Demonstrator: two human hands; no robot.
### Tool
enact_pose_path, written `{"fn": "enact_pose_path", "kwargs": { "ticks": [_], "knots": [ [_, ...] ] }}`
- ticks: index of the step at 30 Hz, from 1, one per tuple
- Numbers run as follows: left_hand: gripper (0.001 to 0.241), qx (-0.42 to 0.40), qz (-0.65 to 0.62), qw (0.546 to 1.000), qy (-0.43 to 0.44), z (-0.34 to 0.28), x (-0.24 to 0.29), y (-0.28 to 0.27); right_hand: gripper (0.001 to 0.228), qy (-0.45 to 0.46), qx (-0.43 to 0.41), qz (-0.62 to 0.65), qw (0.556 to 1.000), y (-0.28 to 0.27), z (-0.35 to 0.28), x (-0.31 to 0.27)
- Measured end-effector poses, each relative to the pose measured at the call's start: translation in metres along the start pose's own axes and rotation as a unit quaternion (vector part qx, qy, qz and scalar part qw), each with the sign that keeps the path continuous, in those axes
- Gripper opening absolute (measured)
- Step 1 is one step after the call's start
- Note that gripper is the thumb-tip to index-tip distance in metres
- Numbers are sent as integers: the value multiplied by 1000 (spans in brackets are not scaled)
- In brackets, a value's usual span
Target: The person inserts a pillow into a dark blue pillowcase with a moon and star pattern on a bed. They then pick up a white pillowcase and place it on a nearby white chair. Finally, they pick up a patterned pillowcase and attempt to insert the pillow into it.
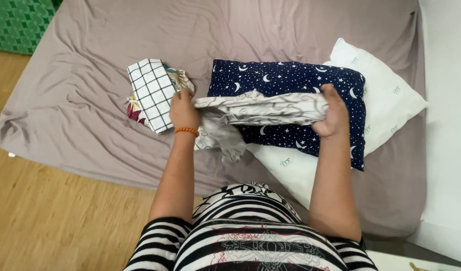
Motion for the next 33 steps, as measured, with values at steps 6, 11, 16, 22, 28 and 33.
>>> {"fn": "enact_pose_path", "kwargs": {
  "ticks": [6, 11, 16, 22, 28, 33],
  "knots": [
    [28, -147, -13, 987, -62, -2, -78, 72, 33, -28, 1, 76, 997, 9, -13, -20],
    [97, -186, -134, 961, 155, -21, 76, 50, 33, 26, -52, -53, 997, 40, -6, 42],
    [125, -67, -223, 899, 371, -37, 195, -25, 44, 113, -131, -207, 963, 112, -29, 79],
    [32, -323, -158, 923, 132, -15, 168, 44, 64, -85, -188, -430, 879, 149, -46, 75],
    [30, -259, -486, 834, -37, -11, 139, 75, 67, -153, -122, -376, 906, 56, -20, 147],
    [36, -316, -656, 639, -249, -31, 140, 61, 55, -164, -13, -593, 788, 26, -27, 173]
  ]
}}
Point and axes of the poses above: each hand's wrist, its own z-axis towards the middle knuckle, its own y-axis out of the palm, x = y × z, the point moved 8 cm from there along z, towards the middle knuckle, and after that the axes turned 2 degrees about -x, right-handed, at the moved point
